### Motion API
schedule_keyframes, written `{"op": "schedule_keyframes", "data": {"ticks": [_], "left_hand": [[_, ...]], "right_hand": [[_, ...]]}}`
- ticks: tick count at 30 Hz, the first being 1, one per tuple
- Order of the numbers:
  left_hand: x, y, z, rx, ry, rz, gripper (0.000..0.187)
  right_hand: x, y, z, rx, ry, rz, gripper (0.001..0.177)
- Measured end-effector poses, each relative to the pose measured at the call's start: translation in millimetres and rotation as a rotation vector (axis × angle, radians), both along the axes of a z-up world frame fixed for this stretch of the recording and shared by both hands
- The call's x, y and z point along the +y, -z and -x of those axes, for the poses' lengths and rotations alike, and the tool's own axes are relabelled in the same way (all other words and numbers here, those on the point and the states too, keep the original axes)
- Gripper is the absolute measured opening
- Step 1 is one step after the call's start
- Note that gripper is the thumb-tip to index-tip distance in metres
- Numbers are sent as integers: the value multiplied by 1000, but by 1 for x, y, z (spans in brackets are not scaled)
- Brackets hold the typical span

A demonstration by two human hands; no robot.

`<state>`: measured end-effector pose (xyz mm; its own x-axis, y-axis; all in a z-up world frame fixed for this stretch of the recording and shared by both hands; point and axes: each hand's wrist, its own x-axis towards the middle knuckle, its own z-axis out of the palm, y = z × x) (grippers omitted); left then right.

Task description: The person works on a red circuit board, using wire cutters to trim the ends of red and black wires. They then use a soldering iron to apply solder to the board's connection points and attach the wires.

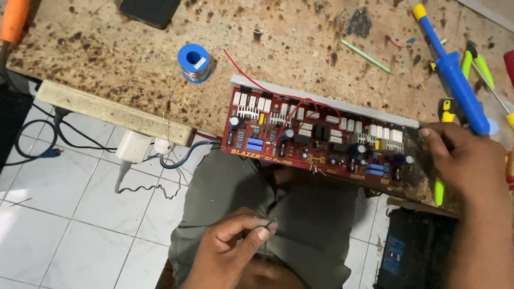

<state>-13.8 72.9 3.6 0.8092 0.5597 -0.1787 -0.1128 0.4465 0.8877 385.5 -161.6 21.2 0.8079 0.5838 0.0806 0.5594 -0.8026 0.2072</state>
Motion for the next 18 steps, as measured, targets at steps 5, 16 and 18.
{"op": "schedule_keyframes", "data": {"ticks": [5,16,18], "left_hand": [[6,13,-1,237,-32,208,14],[0,32,-19,80,-41,600,15],[-5,37,-23,25,-33,629,11]], "right_hand": [[5,3,-1,77,-211,-231,17],[31,-10,164,113,-402,56,23],[62,12,201,482,-803,-697,57]]}}
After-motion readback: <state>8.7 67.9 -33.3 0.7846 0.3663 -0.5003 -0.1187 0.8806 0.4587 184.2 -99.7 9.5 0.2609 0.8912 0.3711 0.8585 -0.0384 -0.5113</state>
